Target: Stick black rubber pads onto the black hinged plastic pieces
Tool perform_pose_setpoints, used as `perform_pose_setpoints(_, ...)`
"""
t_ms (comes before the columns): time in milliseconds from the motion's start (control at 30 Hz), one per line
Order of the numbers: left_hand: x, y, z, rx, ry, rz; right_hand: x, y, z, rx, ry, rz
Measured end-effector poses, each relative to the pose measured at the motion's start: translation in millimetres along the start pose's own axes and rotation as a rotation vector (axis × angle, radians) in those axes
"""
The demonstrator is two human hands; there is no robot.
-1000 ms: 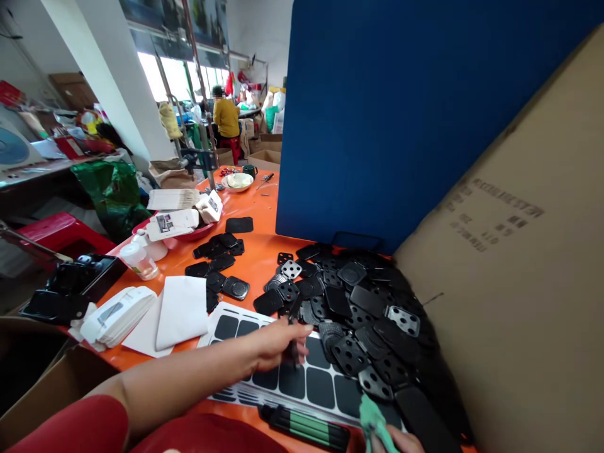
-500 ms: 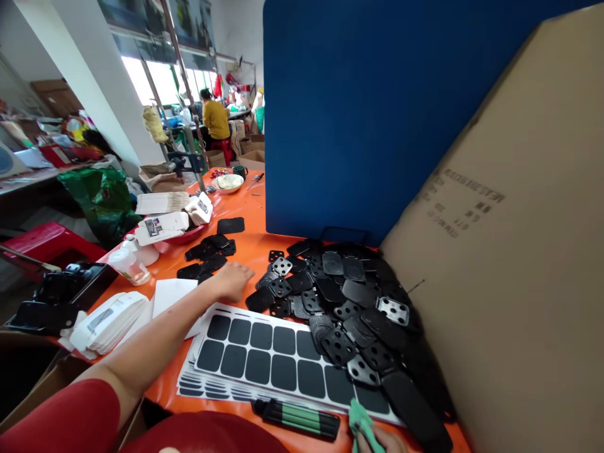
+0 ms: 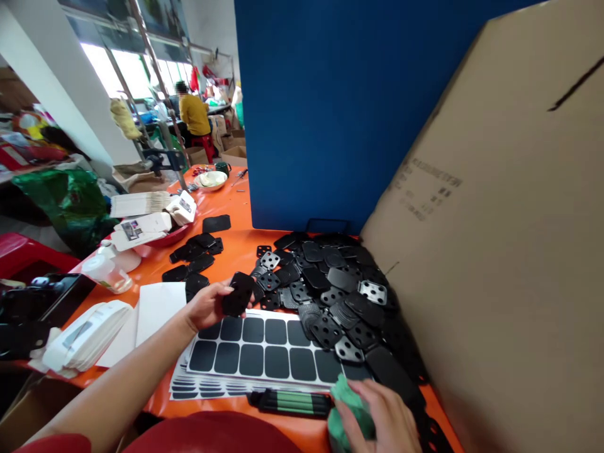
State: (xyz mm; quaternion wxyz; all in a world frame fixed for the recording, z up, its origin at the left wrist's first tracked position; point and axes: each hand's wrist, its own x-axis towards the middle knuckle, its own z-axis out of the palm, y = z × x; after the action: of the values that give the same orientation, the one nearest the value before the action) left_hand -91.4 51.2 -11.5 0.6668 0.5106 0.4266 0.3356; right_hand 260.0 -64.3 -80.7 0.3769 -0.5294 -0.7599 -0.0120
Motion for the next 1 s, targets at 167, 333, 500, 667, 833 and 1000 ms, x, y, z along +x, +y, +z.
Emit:
perform_pose_setpoints(167,-11.0,-3.3,66.2,-0.883,-0.162,-0.130,63.8,-65.8,-0.4,0.280,-0.004,-0.076)
perform_pose_setpoints(333,-18.1,-8.8,94.4,-0.948,-0.068,-0.238,89.4,-106.6,20.2,0.241,-0.082,-0.223)
perform_pose_setpoints(500,-23.1,-15.3,109.3,-0.922,0.195,-0.268,92.7,-112.0,39.3,0.336,-0.109,-0.077)
perform_pose_setpoints(667,-12.2,-8.1,105.8,-0.956,0.288,-0.263,96.0,-119.7,30.0,0.486,-0.111,-0.154)
perform_pose_setpoints(833,5.7,0.7,81.3,-0.950,0.242,-0.271,86.7,-129.4,30.5,0.506,-0.180,-0.440)
perform_pose_setpoints(1000,2.7,-18.9,88.1,-0.962,0.093,-0.351,67.3,-117.1,49.4,0.458,-0.120,-0.531)
